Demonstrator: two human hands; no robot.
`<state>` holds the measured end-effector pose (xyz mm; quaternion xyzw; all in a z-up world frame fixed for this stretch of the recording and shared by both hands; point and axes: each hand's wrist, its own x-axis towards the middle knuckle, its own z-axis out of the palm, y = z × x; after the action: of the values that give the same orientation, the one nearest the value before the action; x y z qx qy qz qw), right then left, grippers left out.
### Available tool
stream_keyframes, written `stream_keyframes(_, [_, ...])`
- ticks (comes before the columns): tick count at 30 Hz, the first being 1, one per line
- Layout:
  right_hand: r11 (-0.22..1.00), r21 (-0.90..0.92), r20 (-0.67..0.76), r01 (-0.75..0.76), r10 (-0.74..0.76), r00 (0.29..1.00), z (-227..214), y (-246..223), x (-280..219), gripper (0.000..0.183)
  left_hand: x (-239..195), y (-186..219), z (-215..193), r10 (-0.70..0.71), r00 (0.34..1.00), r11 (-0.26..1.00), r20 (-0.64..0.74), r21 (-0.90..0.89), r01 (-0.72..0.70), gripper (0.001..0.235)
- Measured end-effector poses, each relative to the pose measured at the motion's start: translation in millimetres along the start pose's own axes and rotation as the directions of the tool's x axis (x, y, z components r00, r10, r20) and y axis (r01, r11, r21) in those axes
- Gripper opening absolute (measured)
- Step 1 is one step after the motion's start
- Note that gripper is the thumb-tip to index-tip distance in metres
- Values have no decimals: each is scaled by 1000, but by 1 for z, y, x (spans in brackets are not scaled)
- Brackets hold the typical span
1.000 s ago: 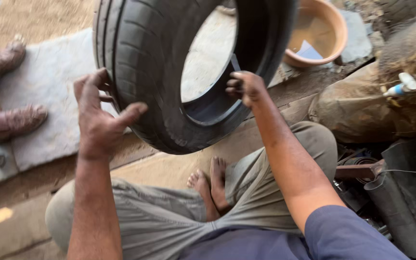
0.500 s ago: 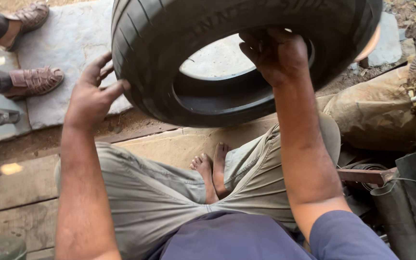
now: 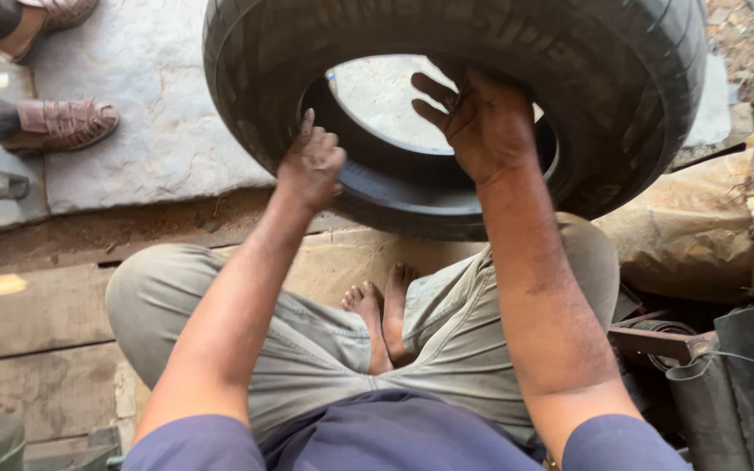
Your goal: The person sits cross-legged on the ground and uses a small metal tool to scrape and clean the inner sidewall of a car tire. They repeatedly scrape the rubber surface, occasionally lifting the tire to inspect the work area.
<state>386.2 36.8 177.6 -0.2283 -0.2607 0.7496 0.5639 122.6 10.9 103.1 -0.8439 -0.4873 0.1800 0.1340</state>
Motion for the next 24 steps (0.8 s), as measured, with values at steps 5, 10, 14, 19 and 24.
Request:
stream_keyframes(5, [998,-54,15,-22,22,1000,12,-1,2,33,16,-18,57,76,988,947,134,299,-113,69])
stream_keyframes(10, [916,-396,37,-66,88,995,18,10,10,21,19,-28,71,24,972,986,233,158,-62,72])
stream_keyframes(14, [621,-769,-71,-151,152,986,-2,37,25,22,16,-33,65,-19,963,994,271,109,-11,74])
stream_keyframes(19, [-542,-834,-166,-102,71,984,-52,88,12,23,6,-41,69,-107,961,994,253,64,94,74])
stream_keyframes(24, [-721,-692,-4,-19,-22,1000,-99,145,-2,14,-10,-40,77,-196,933,980,301,20,199,77])
